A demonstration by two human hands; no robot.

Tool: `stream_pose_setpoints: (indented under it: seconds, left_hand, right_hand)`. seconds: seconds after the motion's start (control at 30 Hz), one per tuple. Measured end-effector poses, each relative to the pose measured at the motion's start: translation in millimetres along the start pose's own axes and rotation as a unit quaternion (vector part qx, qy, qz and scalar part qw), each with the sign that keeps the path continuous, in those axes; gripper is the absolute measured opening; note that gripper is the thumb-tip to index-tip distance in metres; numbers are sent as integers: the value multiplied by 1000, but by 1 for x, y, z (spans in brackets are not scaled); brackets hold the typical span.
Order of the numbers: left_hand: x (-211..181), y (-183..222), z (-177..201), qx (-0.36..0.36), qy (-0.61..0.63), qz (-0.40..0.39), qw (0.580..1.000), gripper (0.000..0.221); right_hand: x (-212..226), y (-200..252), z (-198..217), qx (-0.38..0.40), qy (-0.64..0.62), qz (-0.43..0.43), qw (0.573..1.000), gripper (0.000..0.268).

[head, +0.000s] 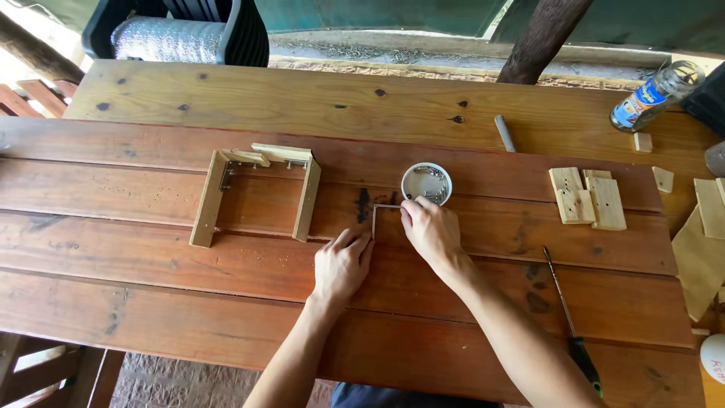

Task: The person assembles a small wooden structure by attaching metal brackets to wooden pieces using a screwdriver. They repeatedly pick up screws, align the brackets, and tighten the screws to secure the components together.

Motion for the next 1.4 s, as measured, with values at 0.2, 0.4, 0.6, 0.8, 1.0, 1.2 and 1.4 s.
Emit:
stream_pose_setpoints:
  seconds: [0.2,0.4,0.6,0.8,1.0,1.2,1.4]
  left_hand:
    - [12,9,-11,-16,-13,-9,1000,14]
    - [-23,7,14,-60,-13,-115,992,17]
    - [-99,8,7,89,115,-205,968,13]
    - [-134,6,-54,239,164,-307,906,24]
    - [-186,-16,-123,267,140,-349,887,67]
    - [-225,16,-167,296,234,-333,864,71]
    - [-280,11,-198,272,248,-341,865,60]
  right_hand:
    - [14,-1,41,22,-24,-21,999,22]
    - [8,61,119,-30,-72,-6,997,13]
    - [-21,150,190,-162,-19,-96,982,4]
    - [-73,261,171,-171,152,-307,924,35]
    - [-101,299,147,-105,143,-341,923,28]
    - [-122,297,157,-163,41,-301,939,18]
    - [-165,310,171,-209,68,-313,924,18]
Point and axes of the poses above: each hand's wrist, its own y-axis away from the middle knuckle, its own z-axis out of the back of the hand, x = y × z, the point moved 1 cm from there along -y, towards the middle knuckle, and after that the axes turned 14 degrees about y, right-handed, at the moved point
